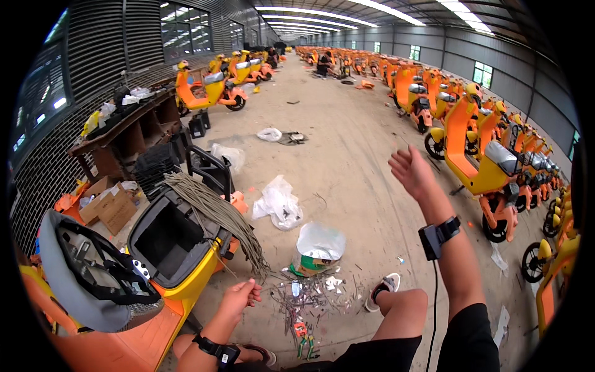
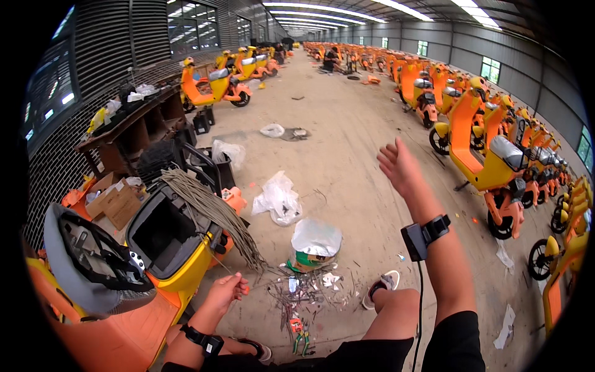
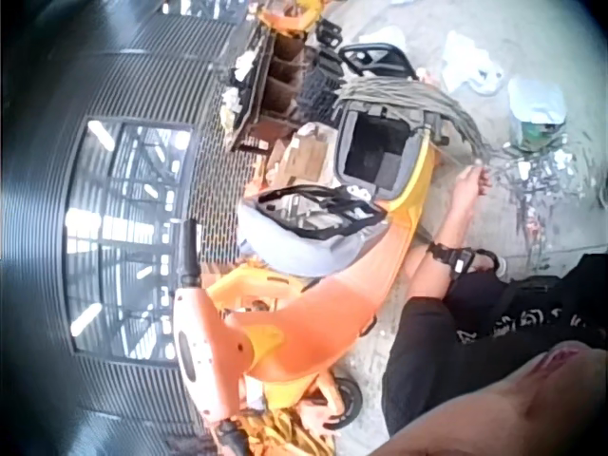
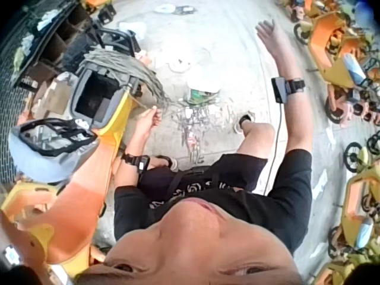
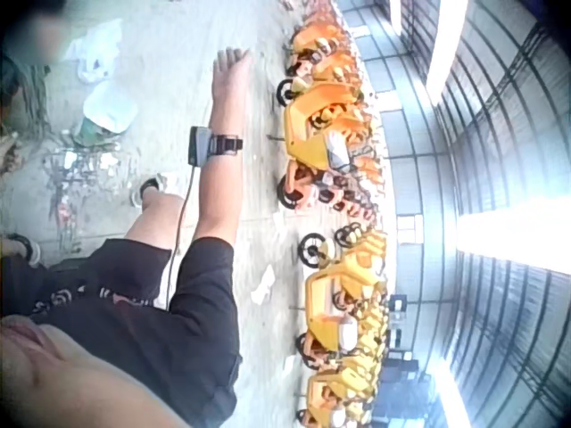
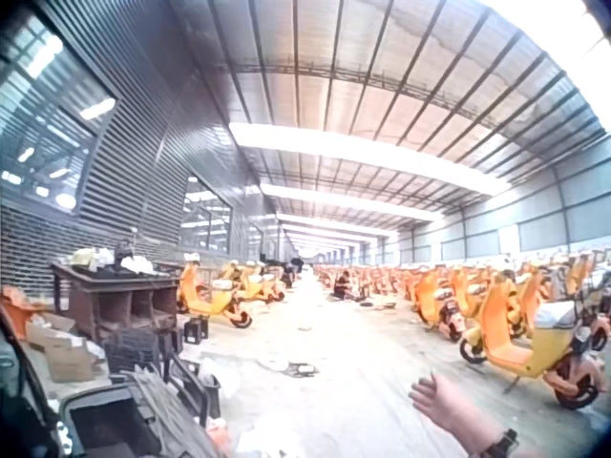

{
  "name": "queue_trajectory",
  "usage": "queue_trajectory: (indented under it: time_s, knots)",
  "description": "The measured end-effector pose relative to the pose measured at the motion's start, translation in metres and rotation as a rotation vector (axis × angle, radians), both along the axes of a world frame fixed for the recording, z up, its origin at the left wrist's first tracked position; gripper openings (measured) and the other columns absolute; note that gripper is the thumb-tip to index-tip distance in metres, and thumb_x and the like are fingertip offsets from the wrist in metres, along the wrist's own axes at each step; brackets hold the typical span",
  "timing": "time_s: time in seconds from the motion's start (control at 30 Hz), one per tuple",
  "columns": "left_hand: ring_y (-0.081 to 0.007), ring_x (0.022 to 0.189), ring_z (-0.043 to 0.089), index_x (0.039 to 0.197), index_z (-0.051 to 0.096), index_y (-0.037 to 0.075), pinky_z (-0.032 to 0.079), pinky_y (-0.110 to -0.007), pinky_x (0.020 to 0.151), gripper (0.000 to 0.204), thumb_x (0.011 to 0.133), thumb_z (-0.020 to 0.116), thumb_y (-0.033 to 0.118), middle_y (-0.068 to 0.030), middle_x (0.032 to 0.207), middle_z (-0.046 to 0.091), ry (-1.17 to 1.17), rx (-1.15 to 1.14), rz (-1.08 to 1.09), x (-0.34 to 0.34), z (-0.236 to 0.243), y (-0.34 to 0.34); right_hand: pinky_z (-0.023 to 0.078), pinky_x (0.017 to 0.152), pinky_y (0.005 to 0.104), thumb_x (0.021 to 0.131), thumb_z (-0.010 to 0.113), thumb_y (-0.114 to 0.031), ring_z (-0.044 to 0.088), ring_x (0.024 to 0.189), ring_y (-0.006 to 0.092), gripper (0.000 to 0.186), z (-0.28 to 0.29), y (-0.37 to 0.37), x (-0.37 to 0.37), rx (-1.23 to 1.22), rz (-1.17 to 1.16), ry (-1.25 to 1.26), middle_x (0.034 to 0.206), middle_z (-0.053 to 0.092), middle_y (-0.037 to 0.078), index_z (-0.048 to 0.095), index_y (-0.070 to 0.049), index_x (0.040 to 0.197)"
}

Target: The person manipulates wires, stripping insulation from the ends and twisting them together. They use pliers to crimp a metal connector onto the wire and then move to work on the wiring harness of a scooter.

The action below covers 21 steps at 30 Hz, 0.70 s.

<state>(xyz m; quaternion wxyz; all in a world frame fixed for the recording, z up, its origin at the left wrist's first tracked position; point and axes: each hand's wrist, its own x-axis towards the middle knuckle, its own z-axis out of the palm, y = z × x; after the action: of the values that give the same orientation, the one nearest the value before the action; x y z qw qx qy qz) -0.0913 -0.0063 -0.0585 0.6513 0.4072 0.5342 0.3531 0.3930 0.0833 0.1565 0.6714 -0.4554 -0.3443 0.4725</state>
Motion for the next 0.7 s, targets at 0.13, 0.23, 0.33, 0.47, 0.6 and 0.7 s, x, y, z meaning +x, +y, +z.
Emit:
queue_trajectory:
  time_s: [0.13,0.23,0.33,0.47,0.6,0.7]
  knots:
    - [-0.0145,0.068,0.062,0.094,0.062,0.002,0.045,-0.025,0.059,0.031,0.097,0.053,0.031,-0.0049,0.077,0.063,-0.042,0.007,-0.042,0.008,0.000,0.007,0.027,0.113,0.0361,0.097,0.041,-0.047,0.034,0.136,0.0285,0.074,0.104,0.003,-0.065,0.337,0.035,-0.144,0.149,0.029,0.021,0.020,0.007,0.144]
    - [-0.0144,0.068,0.062,0.093,0.062,0.002,0.045,-0.026,0.059,0.031,0.097,0.053,0.031,-0.0047,0.077,0.063,-0.061,0.018,-0.010,0.005,0.003,0.000,0.031,0.112,0.0330,0.099,0.040,-0.041,0.038,0.134,0.0243,0.066,0.145,-0.017,-0.115,0.482,0.118,-0.261,0.148,0.033,0.017,0.023,0.003,0.145]
    - [-0.0143,0.067,0.062,0.093,0.063,0.002,0.045,-0.026,0.058,0.031,0.097,0.053,0.032,-0.0045,0.076,0.063,-0.026,-0.001,-0.001,0.003,-0.004,0.001,0.031,0.112,0.0325,0.100,0.040,-0.041,0.039,0.133,0.0236,0.065,0.152,-0.030,-0.138,0.579,0.093,-0.318,0.146,0.035,0.017,0.023,0.003,0.145]
    - [-0.0136,0.067,0.062,0.092,0.064,0.002,0.045,-0.024,0.058,0.032,0.097,0.052,0.032,-0.0041,0.076,0.063,0.006,0.015,-0.025,0.003,-0.002,0.008,0.031,0.111,0.0333,0.099,0.041,-0.041,0.040,0.133,0.0246,0.066,0.135,-0.038,-0.152,0.588,0.145,-0.292,0.146,0.036,0.018,0.024,0.004,0.144]
    - [-0.0119,0.068,0.061,0.094,0.065,0.002,0.045,-0.023,0.058,0.031,0.097,0.053,0.030,-0.0016,0.077,0.061,-0.001,0.015,-0.040,0.004,-0.001,0.000,0.031,0.110,0.0364,0.099,0.041,-0.042,0.037,0.134,0.0298,0.068,0.109,-0.036,-0.160,0.549,0.182,-0.371,0.145,0.035,0.022,0.023,0.005,0.144]
    - [-0.0106,0.069,0.061,0.097,0.066,0.001,0.045,-0.023,0.059,0.030,0.097,0.053,0.028,-0.0014,0.078,0.063,0.003,0.052,-0.098,0.018,0.007,0.005,0.031,0.111,0.0357,0.100,0.040,-0.041,0.040,0.133,0.0266,0.065,0.084,-0.039,-0.161,0.463,0.213,-0.305,0.144,0.038,0.020,0.024,0.003,0.145]
